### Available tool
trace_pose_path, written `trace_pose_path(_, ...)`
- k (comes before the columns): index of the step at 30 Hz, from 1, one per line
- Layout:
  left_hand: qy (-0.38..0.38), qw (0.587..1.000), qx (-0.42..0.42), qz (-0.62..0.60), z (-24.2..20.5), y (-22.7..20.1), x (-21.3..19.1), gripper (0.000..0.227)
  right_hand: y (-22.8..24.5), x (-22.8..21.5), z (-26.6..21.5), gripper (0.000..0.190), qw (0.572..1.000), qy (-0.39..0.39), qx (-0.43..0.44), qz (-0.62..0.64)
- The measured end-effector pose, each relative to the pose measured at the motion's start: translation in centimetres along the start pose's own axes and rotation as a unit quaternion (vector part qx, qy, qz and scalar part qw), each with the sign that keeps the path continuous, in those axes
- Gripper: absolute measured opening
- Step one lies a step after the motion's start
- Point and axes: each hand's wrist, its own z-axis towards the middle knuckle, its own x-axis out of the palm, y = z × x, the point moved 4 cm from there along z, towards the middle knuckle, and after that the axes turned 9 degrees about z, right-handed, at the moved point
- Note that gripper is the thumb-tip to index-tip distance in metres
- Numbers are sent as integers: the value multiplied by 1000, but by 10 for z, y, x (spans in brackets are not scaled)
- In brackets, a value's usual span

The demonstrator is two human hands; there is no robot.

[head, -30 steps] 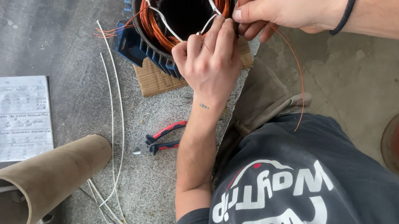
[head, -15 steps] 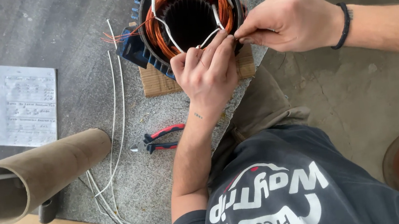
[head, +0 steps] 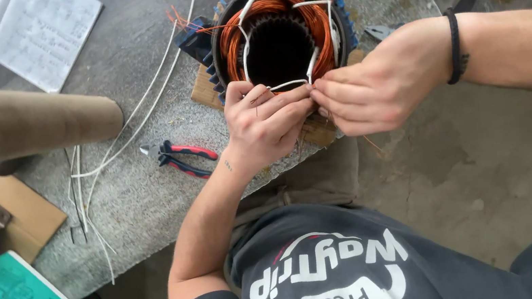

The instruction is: The person twists the ends of copper wires together by hand and then weaves them through the slots of a blue motor stator. They use pliers to cut the excess wire and continue arranging the coils within the stator.

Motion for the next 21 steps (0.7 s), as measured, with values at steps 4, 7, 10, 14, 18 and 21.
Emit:
trace_pose_path(4,-3,1000,-18,15,0,1,1,13,-16,3,0,41,995,1,-99,21)
trace_pose_path(7,2,1000,-18,3,-2,-2,3,12,-17,0,4,28,973,59,-221,-11)
trace_pose_path(10,2,1000,-15,-6,2,1,3,12,-17,2,-5,29,976,34,-215,-13)
trace_pose_path(14,-2,1000,-17,-18,0,-3,1,12,-5,-14,-9,24,997,-28,-74,11)
trace_pose_path(18,-21,999,-20,-30,-2,-4,1,11,22,-45,-12,21,982,-28,168,81)
trace_pose_path(21,-36,999,-18,-29,-3,-5,-1,9,48,-38,-16,26,817,-76,511,256)
